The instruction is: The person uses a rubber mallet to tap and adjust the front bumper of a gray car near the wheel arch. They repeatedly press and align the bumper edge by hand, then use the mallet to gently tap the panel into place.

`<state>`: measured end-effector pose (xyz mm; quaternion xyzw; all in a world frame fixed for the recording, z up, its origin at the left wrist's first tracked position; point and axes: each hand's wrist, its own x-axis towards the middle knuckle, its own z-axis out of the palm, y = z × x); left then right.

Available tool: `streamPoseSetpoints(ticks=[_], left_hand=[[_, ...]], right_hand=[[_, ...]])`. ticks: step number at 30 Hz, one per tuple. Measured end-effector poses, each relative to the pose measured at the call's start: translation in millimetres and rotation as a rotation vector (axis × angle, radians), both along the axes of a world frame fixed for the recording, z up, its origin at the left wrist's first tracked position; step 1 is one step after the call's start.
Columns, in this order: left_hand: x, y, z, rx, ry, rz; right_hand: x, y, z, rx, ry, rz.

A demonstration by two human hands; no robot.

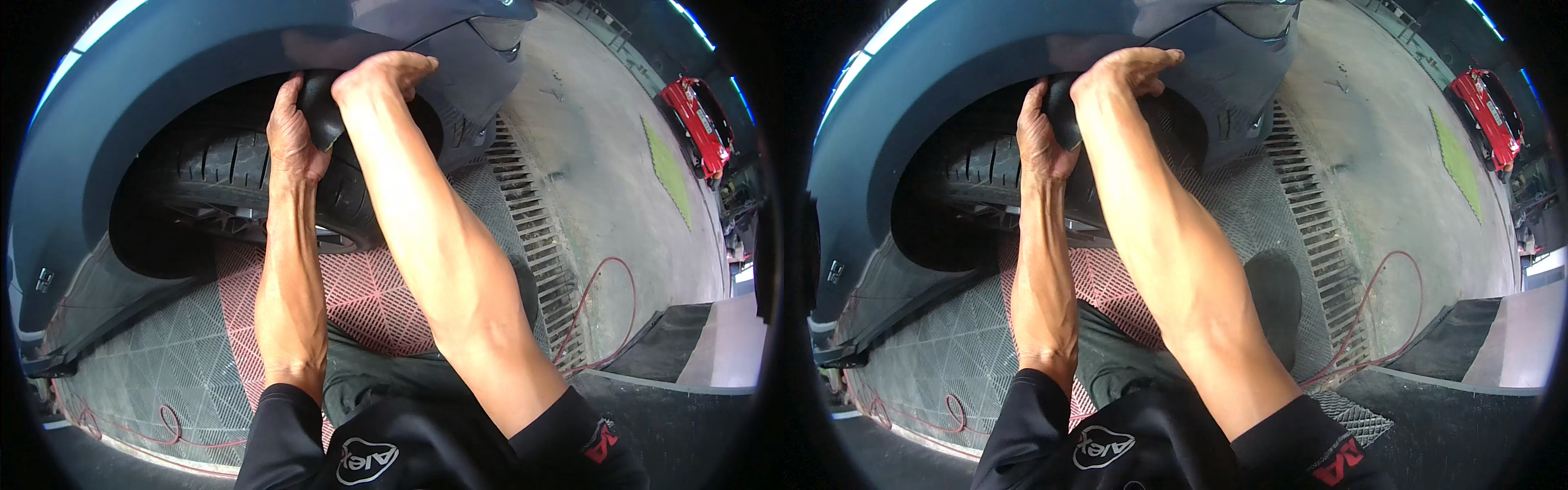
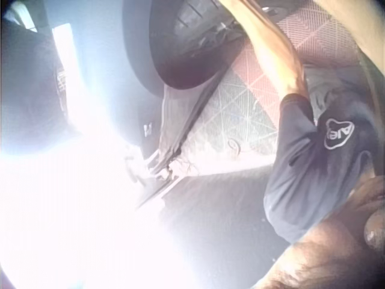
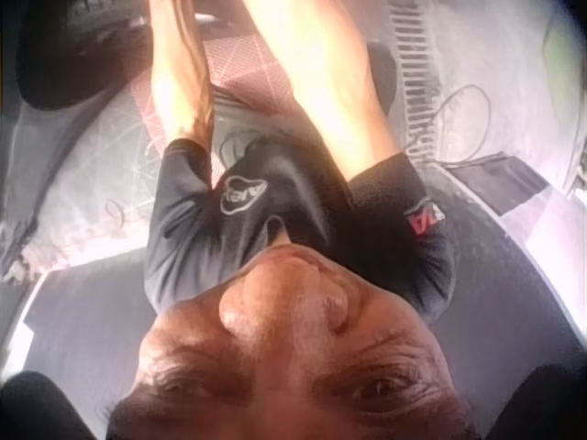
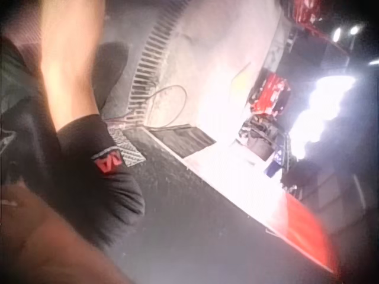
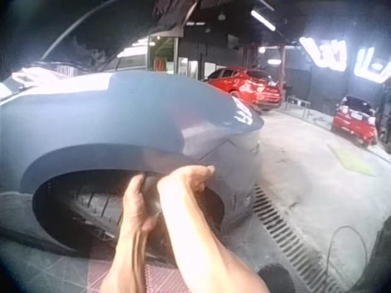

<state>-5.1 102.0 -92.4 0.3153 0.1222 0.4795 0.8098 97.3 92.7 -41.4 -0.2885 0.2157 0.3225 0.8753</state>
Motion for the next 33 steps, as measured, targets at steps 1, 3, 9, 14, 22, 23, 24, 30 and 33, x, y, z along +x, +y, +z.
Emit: streamPoseSetpoints(ticks=[1,3,9,14,22,23,24,30,33], left_hand=[[-1.2,-0.7,2.2,-0.029,0.018,0.032],[-5.2,0.0,4.7,-0.017,-0.004,-0.005],[-3.7,0.9,-1.0,-0.025,-0.006,-0.084],[-5.5,-3.2,1.4,-0.024,-0.032,-0.122],[-2.0,-9.1,7.0,0.043,-0.010,-0.071],[-7.8,-10.3,8.4,0.066,0.040,-0.028],[-9.6,-4.2,2.9,0.113,0.051,-0.025],[-9.8,-26.3,6.9,0.254,0.019,-0.157],[-6.8,-27.7,1.9,0.196,0.027,-0.145]], right_hand=[[-3.2,-0.8,7.3,0.003,0.041,-0.004],[-4.5,7.5,11.8,-0.001,0.065,-0.022],[1.6,7.1,11.6,-0.046,0.068,-0.079],[3.6,5.0,11.0,-0.054,0.067,-0.076],[3.6,-33.8,15.0,0.113,-0.147,0.142],[0.5,-35.9,8.7,0.181,-0.206,0.221],[2.9,-37.2,-0.3,0.237,-0.264,0.277],[30.6,-88.6,-32.2,0.050,-0.537,0.651],[40.4,-96.1,-55.5,0.029,-0.603,0.709]])
